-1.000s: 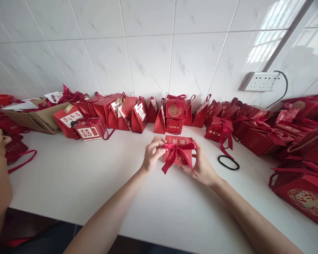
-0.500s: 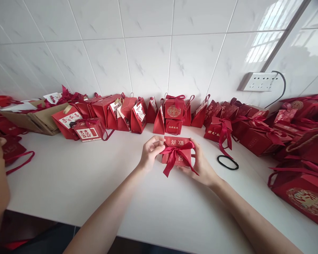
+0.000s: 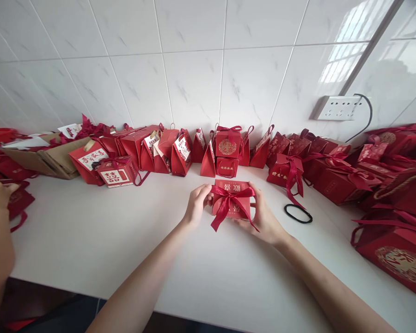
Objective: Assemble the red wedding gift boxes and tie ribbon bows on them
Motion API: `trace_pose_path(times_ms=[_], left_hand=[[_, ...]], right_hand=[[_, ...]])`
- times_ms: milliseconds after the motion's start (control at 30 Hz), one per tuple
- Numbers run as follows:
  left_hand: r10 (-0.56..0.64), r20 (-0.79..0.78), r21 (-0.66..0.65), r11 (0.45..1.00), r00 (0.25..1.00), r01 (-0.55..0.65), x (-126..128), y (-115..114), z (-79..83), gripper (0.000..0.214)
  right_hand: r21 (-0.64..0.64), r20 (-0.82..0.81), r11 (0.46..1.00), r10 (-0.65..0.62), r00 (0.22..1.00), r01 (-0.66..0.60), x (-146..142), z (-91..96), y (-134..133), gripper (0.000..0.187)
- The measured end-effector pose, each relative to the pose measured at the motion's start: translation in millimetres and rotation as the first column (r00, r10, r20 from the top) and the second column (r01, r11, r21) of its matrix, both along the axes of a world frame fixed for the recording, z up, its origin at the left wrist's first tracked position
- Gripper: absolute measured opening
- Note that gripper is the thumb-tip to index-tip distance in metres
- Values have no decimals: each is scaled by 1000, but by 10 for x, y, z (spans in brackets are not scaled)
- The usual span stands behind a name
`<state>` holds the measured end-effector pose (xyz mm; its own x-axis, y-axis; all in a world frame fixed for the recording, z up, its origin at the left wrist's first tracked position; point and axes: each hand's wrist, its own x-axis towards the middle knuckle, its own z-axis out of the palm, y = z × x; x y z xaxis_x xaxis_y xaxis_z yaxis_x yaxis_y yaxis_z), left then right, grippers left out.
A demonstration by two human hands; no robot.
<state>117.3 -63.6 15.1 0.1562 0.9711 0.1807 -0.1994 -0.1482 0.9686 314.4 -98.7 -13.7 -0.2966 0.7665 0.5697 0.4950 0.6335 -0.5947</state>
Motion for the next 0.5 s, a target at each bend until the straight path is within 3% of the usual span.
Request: trace_pose_path(times_ms=[500], left_hand=[[143, -139, 112, 985, 980, -128, 57, -62, 30, 28]], right_hand=[[-2, -20, 1000, 5, 1000, -5, -7, 4, 20, 93]])
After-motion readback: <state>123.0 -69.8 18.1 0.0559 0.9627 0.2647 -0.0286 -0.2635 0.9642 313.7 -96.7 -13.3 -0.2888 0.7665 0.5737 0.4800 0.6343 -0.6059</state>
